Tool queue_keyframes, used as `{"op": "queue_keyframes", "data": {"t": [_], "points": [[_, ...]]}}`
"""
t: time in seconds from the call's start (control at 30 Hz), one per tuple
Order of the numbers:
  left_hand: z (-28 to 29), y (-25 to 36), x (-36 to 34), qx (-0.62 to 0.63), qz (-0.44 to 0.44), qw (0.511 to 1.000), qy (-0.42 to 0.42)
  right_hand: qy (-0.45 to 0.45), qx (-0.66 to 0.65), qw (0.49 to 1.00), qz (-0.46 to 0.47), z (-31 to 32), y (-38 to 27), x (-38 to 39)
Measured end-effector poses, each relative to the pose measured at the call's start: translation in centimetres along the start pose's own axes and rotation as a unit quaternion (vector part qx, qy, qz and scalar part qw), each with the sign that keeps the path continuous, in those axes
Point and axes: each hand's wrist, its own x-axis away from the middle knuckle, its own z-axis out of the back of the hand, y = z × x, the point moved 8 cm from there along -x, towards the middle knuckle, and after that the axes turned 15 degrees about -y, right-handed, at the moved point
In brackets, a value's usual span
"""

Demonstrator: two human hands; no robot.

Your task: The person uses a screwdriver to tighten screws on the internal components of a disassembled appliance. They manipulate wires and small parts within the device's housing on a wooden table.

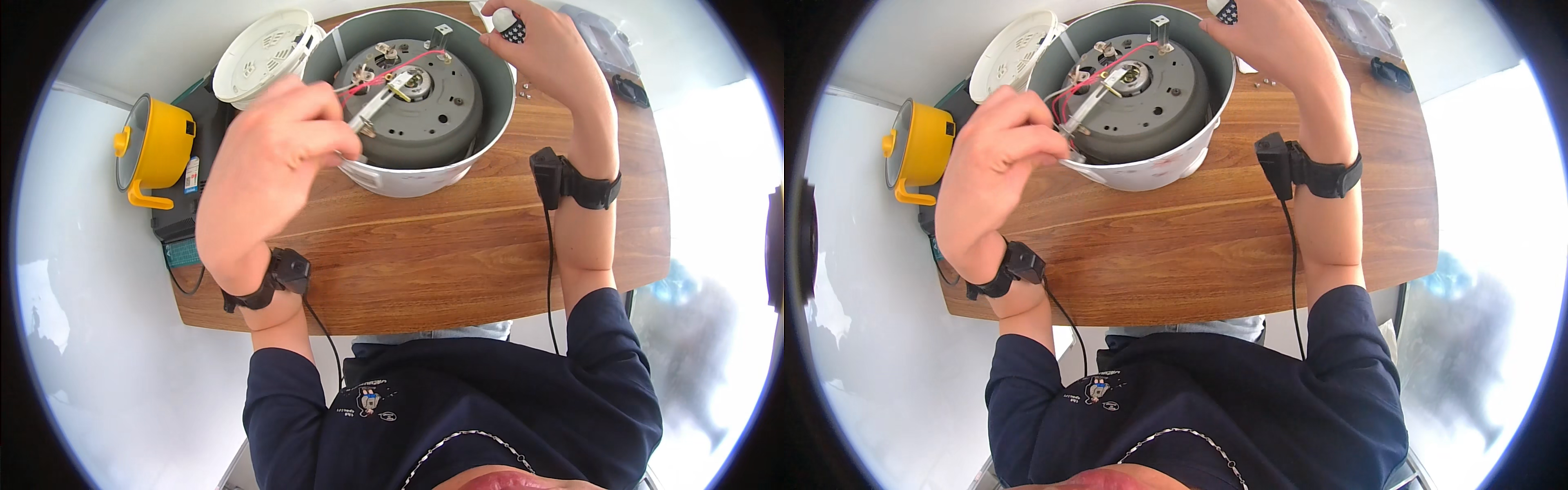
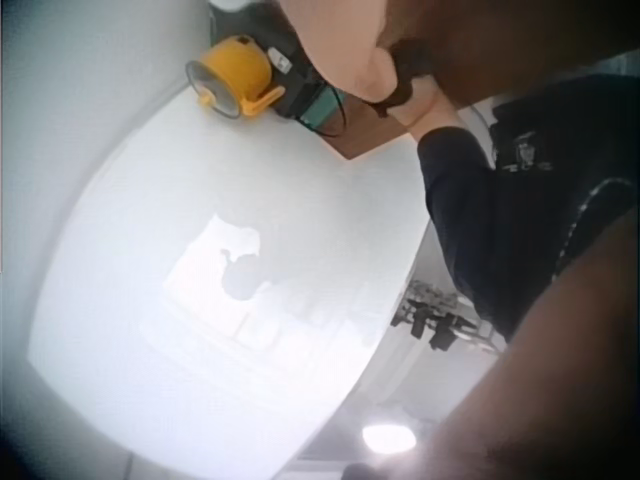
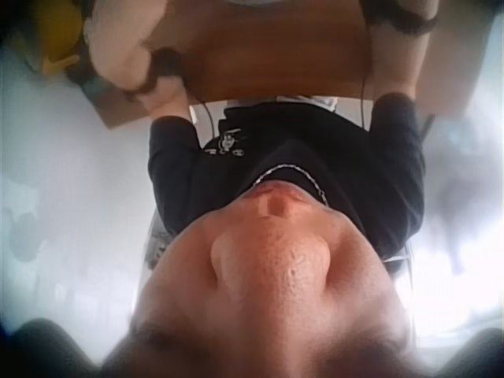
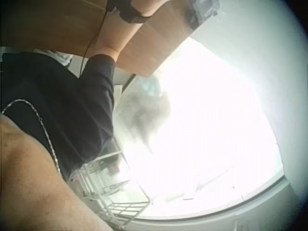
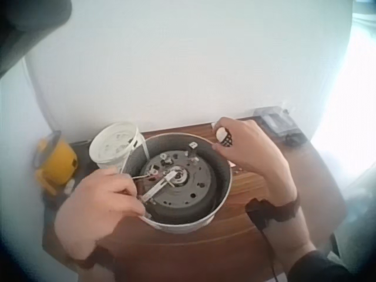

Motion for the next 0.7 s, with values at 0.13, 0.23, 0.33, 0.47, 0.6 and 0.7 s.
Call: {"op": "queue_keyframes", "data": {"t": [0.13,0.23,0.33,0.47,0.6,0.7], "points": [[1.4,-3.7,2.0,0.031,0.054,0.998,-0.018,-0.067,-0.087,0.989,-0.096,-0.8,-2.3,-1.0],[1.4,-5.5,0.9,0.12,0.027,0.992,0.035,-0.042,-0.05,0.995,-0.069,-1.1,0.0,-0.2],[1.1,-8.3,1.5,0.138,0.089,0.985,0.056,-0.026,0.011,1.0,-0.011,-1.8,-0.3,-0.7],[-1.7,-11.9,1.9,0.3,0.156,0.941,-0.033,-0.03,0.023,0.999,-0.009,-2.2,-0.7,-0.7],[-2.0,-12.0,0.1,0.219,0.097,0.971,-0.005,-0.015,0.004,0.999,0.029,-1.4,-1.1,0.0],[-2.5,-12.7,-0.4,0.208,0.114,0.972,0.002,-0.013,-0.007,0.999,0.046,0.0,-2.9,1.1]]}}
